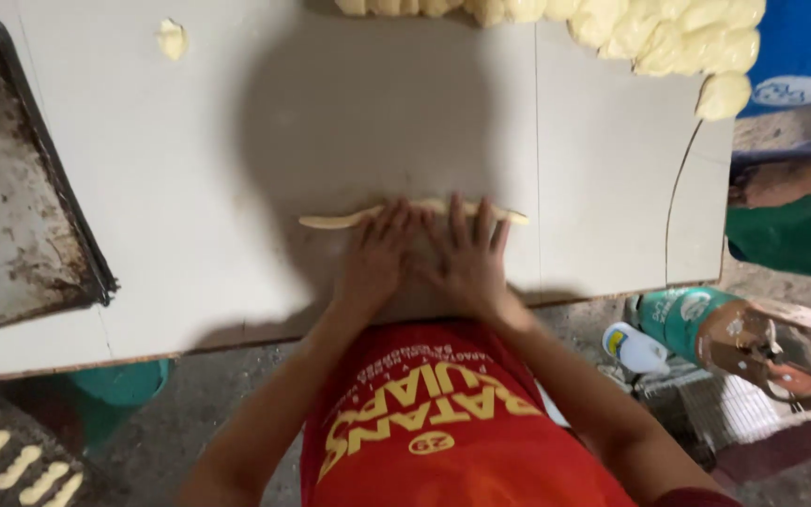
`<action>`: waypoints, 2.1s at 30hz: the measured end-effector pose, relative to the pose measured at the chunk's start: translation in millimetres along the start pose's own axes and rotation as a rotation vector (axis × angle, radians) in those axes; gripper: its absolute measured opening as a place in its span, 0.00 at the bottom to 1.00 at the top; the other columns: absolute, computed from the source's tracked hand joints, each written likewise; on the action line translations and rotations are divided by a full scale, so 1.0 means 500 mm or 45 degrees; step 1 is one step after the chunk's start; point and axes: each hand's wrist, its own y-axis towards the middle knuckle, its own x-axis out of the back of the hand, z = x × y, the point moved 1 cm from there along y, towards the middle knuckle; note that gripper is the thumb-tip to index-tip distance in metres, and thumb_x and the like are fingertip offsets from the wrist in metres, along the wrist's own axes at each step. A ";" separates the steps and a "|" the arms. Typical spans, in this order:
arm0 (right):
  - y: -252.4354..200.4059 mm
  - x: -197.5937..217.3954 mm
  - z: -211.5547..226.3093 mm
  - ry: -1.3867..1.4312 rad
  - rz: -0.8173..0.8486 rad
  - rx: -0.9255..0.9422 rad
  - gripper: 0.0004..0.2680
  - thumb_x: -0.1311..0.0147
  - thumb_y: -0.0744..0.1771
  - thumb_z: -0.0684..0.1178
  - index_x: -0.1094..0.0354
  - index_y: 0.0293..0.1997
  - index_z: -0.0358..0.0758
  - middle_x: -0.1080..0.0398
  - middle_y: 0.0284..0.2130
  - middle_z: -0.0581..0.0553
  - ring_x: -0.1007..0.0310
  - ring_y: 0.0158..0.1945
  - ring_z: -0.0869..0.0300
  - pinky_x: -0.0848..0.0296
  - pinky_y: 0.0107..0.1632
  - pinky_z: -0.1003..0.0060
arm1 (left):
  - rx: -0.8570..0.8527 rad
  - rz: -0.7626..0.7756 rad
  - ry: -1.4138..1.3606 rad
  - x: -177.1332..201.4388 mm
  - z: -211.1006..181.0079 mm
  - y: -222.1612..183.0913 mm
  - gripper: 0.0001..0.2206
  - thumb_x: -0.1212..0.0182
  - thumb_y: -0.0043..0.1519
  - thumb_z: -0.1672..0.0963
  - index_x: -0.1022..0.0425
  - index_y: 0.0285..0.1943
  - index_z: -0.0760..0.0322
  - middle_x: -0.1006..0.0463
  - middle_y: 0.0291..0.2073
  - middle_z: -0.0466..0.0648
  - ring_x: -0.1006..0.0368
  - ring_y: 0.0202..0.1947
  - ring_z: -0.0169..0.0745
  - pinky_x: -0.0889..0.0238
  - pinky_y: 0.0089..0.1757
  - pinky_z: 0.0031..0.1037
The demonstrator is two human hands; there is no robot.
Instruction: Shape small pieces of dough into twisted rolls and place them on a baking tray
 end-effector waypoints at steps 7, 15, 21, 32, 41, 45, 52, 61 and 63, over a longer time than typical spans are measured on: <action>0.221 0.094 -0.098 0.050 -0.002 -0.341 0.31 0.64 0.69 0.77 0.64 0.78 0.57 0.75 0.73 0.39 0.77 0.73 0.32 0.65 0.63 0.19 | 0.434 0.017 -0.003 0.075 0.128 0.174 0.30 0.56 0.71 0.47 0.53 0.75 0.71 0.50 0.73 0.60 0.61 0.73 0.54 0.63 0.67 0.46; -0.037 0.031 -0.027 0.092 -0.343 -0.212 0.28 0.55 0.67 0.69 0.54 0.74 0.53 0.54 0.72 0.41 0.60 0.72 0.36 0.62 0.66 0.30 | 0.266 -0.067 -0.046 0.104 0.054 -0.027 0.27 0.53 0.66 0.44 0.37 0.69 0.61 0.36 0.65 0.56 0.41 0.65 0.58 0.55 0.64 0.50; -0.037 0.027 -0.018 0.138 -0.426 -0.250 0.28 0.56 0.67 0.68 0.53 0.73 0.46 0.50 0.70 0.41 0.57 0.73 0.41 0.62 0.69 0.36 | 0.234 -0.217 -0.202 0.178 0.042 0.029 0.24 0.54 0.69 0.50 0.39 0.71 0.66 0.40 0.67 0.62 0.48 0.69 0.66 0.54 0.62 0.53; 0.051 0.092 0.071 0.230 -0.266 -0.076 0.30 0.49 0.65 0.61 0.54 0.73 0.39 0.55 0.71 0.33 0.60 0.74 0.39 0.57 0.71 0.42 | 0.273 -0.254 0.057 0.097 0.032 0.062 0.28 0.41 0.62 0.50 0.38 0.70 0.64 0.41 0.68 0.62 0.46 0.68 0.61 0.53 0.63 0.47; 0.177 0.036 -0.162 0.054 -0.351 0.006 0.32 0.53 0.67 0.62 0.59 0.72 0.25 0.56 0.69 0.22 0.57 0.72 0.35 0.57 0.71 0.41 | 0.490 -0.044 0.038 0.124 0.168 0.099 0.25 0.58 0.71 0.53 0.49 0.74 0.75 0.52 0.71 0.69 0.60 0.72 0.68 0.69 0.66 0.52; 0.184 0.043 -0.176 0.038 -0.295 -0.300 0.31 0.60 0.71 0.66 0.62 0.74 0.26 0.65 0.72 0.27 0.70 0.74 0.36 0.69 0.72 0.40 | 0.507 -0.237 0.325 0.116 0.182 0.055 0.28 0.41 0.68 0.52 0.42 0.75 0.68 0.49 0.72 0.66 0.56 0.71 0.66 0.60 0.63 0.53; -0.119 0.057 -0.048 -0.121 -0.176 -0.176 0.31 0.66 0.66 0.72 0.62 0.76 0.47 0.57 0.72 0.33 0.62 0.72 0.30 0.62 0.67 0.36 | 0.587 -0.066 0.213 0.123 0.101 -0.159 0.26 0.54 0.66 0.47 0.36 0.70 0.63 0.42 0.69 0.66 0.48 0.69 0.73 0.45 0.59 0.57; 0.175 0.103 -0.181 -0.253 -0.367 -0.375 0.26 0.62 0.73 0.65 0.58 0.76 0.39 0.59 0.71 0.31 0.60 0.74 0.42 0.56 0.67 0.35 | 0.587 -0.224 0.235 0.150 0.194 -0.024 0.23 0.48 0.67 0.54 0.34 0.71 0.68 0.46 0.70 0.69 0.57 0.71 0.69 0.62 0.64 0.55; 0.032 0.075 -0.146 0.166 -0.155 -0.236 0.27 0.65 0.70 0.66 0.65 0.77 0.46 0.65 0.73 0.31 0.73 0.75 0.38 0.70 0.67 0.29 | 0.657 -0.180 0.608 0.129 0.155 -0.119 0.21 0.54 0.69 0.47 0.30 0.68 0.54 0.35 0.65 0.62 0.51 0.70 0.69 0.62 0.65 0.58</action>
